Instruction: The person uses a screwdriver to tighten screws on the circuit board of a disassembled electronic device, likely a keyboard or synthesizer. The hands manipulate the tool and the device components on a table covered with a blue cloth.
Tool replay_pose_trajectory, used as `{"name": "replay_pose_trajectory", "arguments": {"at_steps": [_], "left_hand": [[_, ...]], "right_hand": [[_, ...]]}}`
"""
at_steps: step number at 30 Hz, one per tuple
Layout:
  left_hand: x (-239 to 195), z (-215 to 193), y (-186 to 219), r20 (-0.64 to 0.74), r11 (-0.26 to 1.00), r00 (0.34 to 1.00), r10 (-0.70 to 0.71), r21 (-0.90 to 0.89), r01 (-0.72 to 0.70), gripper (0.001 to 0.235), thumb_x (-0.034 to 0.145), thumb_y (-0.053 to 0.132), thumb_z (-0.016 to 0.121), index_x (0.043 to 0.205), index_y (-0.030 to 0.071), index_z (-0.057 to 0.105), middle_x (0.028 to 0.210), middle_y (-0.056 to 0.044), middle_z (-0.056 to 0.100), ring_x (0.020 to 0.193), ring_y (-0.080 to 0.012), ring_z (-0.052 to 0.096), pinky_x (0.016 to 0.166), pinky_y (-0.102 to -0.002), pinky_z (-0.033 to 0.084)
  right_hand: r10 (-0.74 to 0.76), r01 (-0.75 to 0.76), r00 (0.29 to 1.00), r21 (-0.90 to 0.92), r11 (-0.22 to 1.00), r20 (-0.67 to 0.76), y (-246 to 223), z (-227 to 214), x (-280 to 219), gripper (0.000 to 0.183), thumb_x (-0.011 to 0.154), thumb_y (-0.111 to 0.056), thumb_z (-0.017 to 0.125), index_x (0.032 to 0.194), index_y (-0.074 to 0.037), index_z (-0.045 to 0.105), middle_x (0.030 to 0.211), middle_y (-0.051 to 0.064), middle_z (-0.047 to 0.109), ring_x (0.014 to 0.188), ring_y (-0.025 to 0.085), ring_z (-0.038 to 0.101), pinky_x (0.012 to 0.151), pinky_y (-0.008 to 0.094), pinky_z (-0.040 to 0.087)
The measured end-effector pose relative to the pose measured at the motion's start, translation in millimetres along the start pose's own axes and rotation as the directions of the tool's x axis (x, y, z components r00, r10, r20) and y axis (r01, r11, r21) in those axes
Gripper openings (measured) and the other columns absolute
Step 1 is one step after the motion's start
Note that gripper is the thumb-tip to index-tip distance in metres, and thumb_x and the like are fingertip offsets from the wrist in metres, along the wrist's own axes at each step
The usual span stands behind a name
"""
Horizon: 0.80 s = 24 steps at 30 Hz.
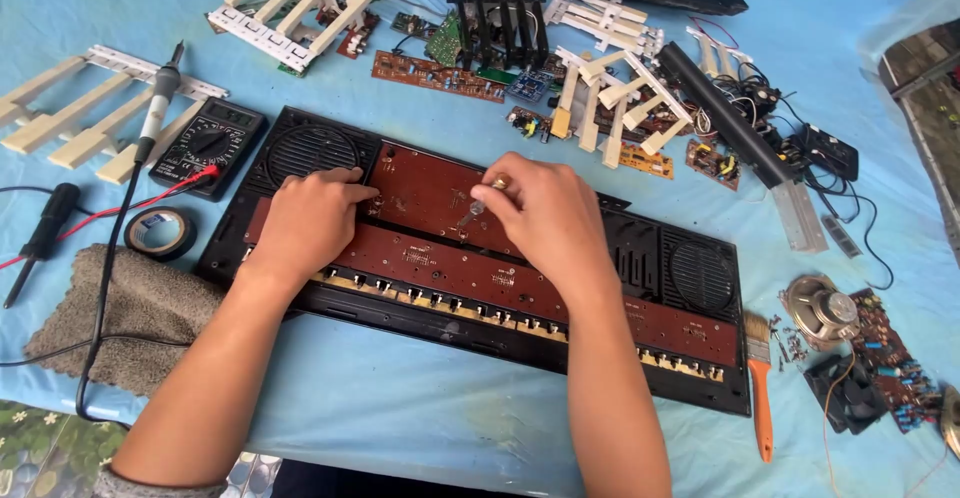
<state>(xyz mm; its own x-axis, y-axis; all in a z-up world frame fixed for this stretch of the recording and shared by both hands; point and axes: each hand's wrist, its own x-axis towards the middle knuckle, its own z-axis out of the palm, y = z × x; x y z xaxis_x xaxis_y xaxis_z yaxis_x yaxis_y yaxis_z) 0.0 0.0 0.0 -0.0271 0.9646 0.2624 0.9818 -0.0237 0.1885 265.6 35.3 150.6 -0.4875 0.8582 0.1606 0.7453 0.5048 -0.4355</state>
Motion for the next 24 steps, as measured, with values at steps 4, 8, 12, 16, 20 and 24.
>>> {"name": "replay_pose_trajectory", "arguments": {"at_steps": [4,8,12,16,20,24], "left_hand": [[-3.2,-7.2,-0.2,0.020,0.998,0.999,0.050,-0.038,-0.049,0.035,0.091,0.009,0.059,0.108,0.029,0.083,0.126,0.001,0.075,0.106,-0.0302,0.075,0.085,-0.045,0.060],[-4.7,-2.2,-0.4,-0.023,0.998,0.998,0.063,-0.010,-0.063,0.037,0.090,0.013,0.057,0.111,0.030,0.082,0.129,0.002,0.075,0.101,-0.0321,0.075,0.079,-0.050,0.061],[-5.0,-1.0,0.0,-0.055,0.999,0.997,0.046,0.030,-0.044,0.041,0.089,0.017,0.056,0.118,0.032,0.081,0.133,0.005,0.075,0.096,-0.0339,0.077,0.079,-0.052,0.062],[-6.3,26.5,-17.1,-0.085,0.985,0.990,0.116,0.139,-0.104,0.041,0.091,0.021,0.059,0.123,0.037,0.080,0.138,0.010,0.076,0.097,-0.0267,0.079,0.077,-0.047,0.065],[-2.2,57.1,-36.5,-0.220,0.983,0.958,0.186,0.040,-0.182,0.042,0.096,0.004,0.060,0.126,0.023,0.084,0.141,-0.002,0.078,0.121,-0.0201,0.076,0.101,-0.034,0.061],[4.3,93.2,-62.7,-0.257,0.947,0.937,0.237,-0.155,-0.282,0.042,0.098,-0.012,0.054,0.123,0.001,0.085,0.138,-0.024,0.077,0.131,-0.0340,0.072,0.126,-0.040,0.053]], "right_hand": [[-0.004,0.004,1.000,0.030,1.000,-0.003,0.5,6.0,-1.8,0.010,0.090,-0.022,0.076,0.098,-0.016,0.074,0.076,0.009,0.075,0.075,0.037,0.073,0.068,0.050,0.058],[-0.111,0.132,0.984,0.147,0.980,-0.142,-5.3,-22.7,-20.8,0.009,0.095,-0.020,0.072,0.101,-0.014,0.070,0.070,0.006,0.070,0.066,0.026,0.068,0.063,0.042,0.054],[-0.126,0.306,0.873,0.326,0.894,-0.472,-3.8,-48.8,-46.4,0.009,0.102,-0.022,0.069,0.101,-0.014,0.064,0.063,-0.003,0.053,0.054,0.007,0.050,0.059,0.025,0.043],[0.012,0.217,0.810,0.318,0.923,-0.586,39.7,-30.1,-64.9,0.016,0.101,-0.029,0.068,0.110,-0.017,0.063,0.081,-0.002,0.066,0.064,0.009,0.060,0.064,0.026,0.053],[0.028,0.171,0.789,0.263,0.949,-0.614,89.7,2.4,-85.1,0.017,0.103,-0.024,0.065,0.116,-0.014,0.062,0.085,0.002,0.067,0.061,0.010,0.060,0.055,0.025,0.051],[0.096,0.090,0.825,0.296,0.951,-0.557,115.4,34.9,-104.9,0.020,0.100,-0.016,0.066,0.119,-0.014,0.059,0.098,0.003,0.071,0.063,0.011,0.064,0.057,0.025,0.054]]}}
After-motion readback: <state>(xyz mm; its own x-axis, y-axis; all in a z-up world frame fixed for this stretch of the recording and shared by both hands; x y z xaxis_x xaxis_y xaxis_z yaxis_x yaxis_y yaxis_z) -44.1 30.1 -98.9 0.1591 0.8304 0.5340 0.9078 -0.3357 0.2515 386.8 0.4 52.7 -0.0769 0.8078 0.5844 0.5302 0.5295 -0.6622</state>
